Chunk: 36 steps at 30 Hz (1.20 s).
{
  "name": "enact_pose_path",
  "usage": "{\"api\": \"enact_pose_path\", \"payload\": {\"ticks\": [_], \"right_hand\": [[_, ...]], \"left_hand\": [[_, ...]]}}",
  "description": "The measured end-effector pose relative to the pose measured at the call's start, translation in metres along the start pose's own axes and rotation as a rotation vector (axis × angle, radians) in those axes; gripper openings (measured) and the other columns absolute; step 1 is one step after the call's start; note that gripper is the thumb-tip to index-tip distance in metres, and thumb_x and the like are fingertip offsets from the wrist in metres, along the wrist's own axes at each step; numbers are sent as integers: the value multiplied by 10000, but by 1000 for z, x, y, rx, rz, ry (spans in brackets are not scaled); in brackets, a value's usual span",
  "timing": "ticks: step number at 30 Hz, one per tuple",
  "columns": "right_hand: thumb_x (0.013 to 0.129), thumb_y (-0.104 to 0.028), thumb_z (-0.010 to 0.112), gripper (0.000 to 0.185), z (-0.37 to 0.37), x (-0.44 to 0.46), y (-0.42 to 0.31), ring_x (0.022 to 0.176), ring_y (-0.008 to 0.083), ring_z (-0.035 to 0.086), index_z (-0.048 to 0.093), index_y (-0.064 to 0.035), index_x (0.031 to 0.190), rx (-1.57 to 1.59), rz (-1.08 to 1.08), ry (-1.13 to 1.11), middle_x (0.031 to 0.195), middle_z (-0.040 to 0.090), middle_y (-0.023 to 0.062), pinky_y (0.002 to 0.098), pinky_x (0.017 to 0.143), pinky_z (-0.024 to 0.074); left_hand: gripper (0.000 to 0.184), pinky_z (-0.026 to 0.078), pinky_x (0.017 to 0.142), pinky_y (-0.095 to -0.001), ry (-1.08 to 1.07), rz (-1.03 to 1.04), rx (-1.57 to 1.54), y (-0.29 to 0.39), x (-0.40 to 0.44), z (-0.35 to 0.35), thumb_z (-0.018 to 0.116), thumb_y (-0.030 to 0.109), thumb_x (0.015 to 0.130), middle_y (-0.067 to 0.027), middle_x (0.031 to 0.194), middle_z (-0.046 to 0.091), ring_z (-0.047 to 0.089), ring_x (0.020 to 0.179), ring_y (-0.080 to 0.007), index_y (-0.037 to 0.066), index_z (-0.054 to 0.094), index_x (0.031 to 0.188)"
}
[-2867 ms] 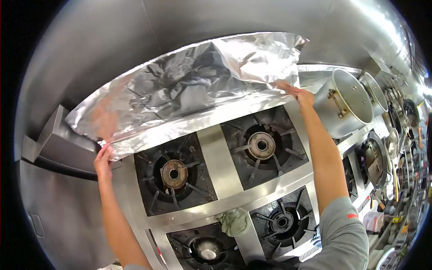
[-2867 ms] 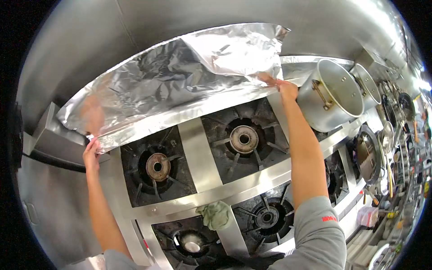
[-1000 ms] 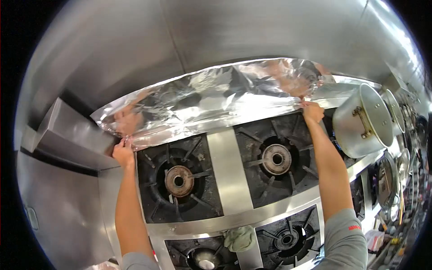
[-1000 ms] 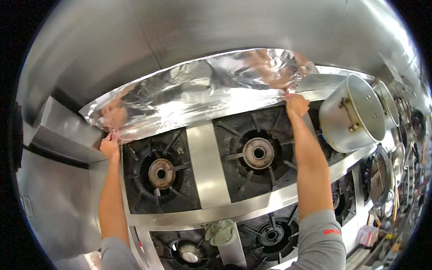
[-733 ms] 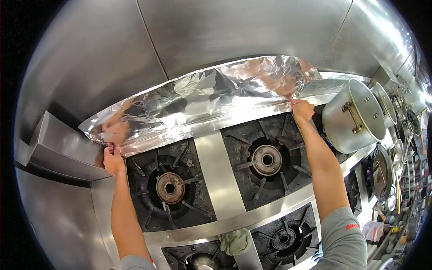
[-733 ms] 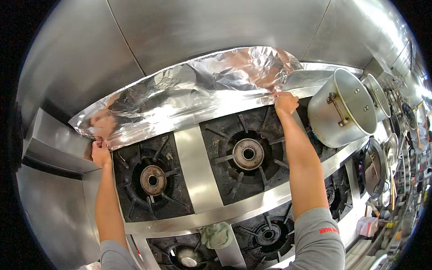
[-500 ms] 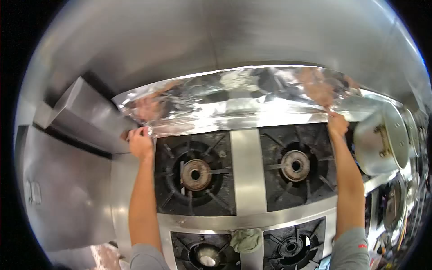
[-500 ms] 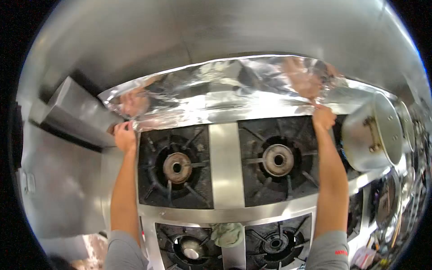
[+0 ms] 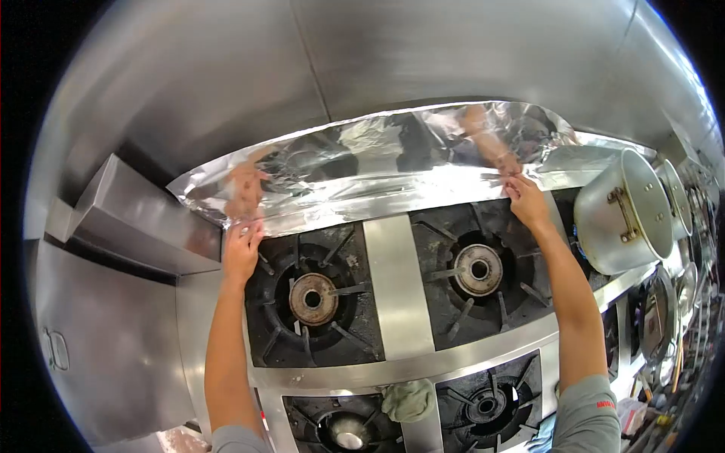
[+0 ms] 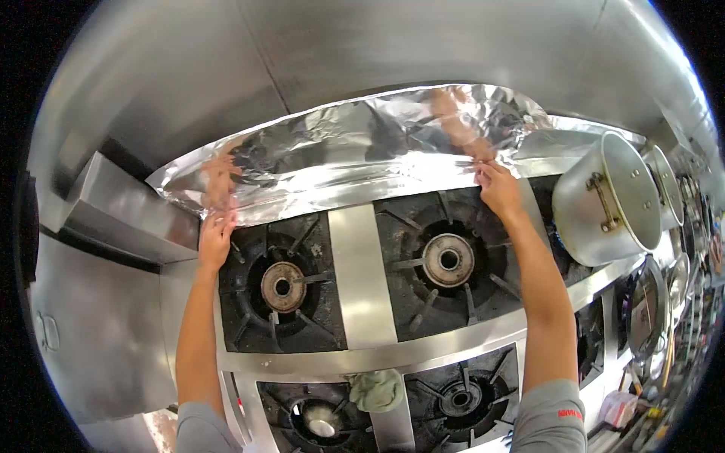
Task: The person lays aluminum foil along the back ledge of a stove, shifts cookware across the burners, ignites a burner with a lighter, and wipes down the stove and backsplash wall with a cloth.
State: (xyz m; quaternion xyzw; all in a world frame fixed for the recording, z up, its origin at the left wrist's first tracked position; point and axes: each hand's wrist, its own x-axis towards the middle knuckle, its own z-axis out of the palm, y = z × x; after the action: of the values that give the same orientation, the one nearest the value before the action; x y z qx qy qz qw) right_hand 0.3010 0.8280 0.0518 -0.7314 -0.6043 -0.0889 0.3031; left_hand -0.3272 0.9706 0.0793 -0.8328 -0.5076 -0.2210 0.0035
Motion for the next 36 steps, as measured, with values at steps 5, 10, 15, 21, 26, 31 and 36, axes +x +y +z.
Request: {"api": "enact_pose_path", "payload": {"ticks": [5, 10, 15, 21, 26, 31, 36], "right_hand": [[893, -220, 502, 276, 3, 4, 1, 935, 335, 629, 657, -99, 1087, -199, 48, -109, 1042, 659, 149, 437, 846, 501], [880, -211, 536, 223, -5, 0, -6, 1053, 310, 584, 670, -118, 1033, -193, -90, -99, 1098, 646, 108, 450, 925, 449], [906, -232, 503, 236, 2, 3, 10, 1071, 287, 576, 642, -153, 1080, -93, 65, -187, 1168, 615, 62, 445, 952, 427], [890, -214, 533, 193, -14, 11, 2, 1008, 295, 598, 657, -114, 1000, -15, 102, -222, 1044, 659, 66, 403, 944, 442], [843, -153, 586, 123, -4, 7, -12, 928, 316, 623, 678, -72, 827, 59, -39, 1, 901, 682, 105, 387, 881, 482], [806, -88, 593, 106, 14, -1, 5, 919, 300, 636, 698, -84, 792, 204, -75, -47, 880, 691, 109, 373, 824, 499], [786, -5, 576, 143, 5, 6, 14, 885, 238, 680, 694, -76, 747, 192, 146, -117, 906, 712, 72, 324, 796, 521]], "left_hand": [[311, 376, 992, -441, 5, 29, 88, 4, -4, -2, 517, 275, 941, -143, 1175, 586, 487, 1136, -362, 97, 652, 1158], [312, 376, 988, -435, 9, 77, -8, 54, 6, -18, 478, 254, 964, -156, 1169, 586, 487, 1130, -361, 78, 643, 1162], [296, 391, 966, -420, -112, 26, -173, 49, 12, -1, 510, 249, 950, -157, 1175, 581, 494, 1117, -344, 72, 647, 1143], [249, 402, 963, -422, -71, 52, -114, 75, 10, -6, 550, 212, 924, -150, 1169, 590, 514, 1093, -350, 64, 675, 1080], [242, 396, 982, -421, -87, 301, -294, 132, 21, -1, 582, 199, 899, -132, 1151, 623, 509, 1121, -359, 58, 680, 1071], [290, 376, 1015, -417, -249, 384, -215, 140, 33, 22, 521, 246, 939, -122, 1218, 608, 487, 1161, -351, 67, 665, 1115], [328, 360, 1040, -419, -290, 349, -266, 131, 30, 21, 480, 276, 965, -114, 1267, 584, 465, 1197, -358, 77, 642, 1168]]}}
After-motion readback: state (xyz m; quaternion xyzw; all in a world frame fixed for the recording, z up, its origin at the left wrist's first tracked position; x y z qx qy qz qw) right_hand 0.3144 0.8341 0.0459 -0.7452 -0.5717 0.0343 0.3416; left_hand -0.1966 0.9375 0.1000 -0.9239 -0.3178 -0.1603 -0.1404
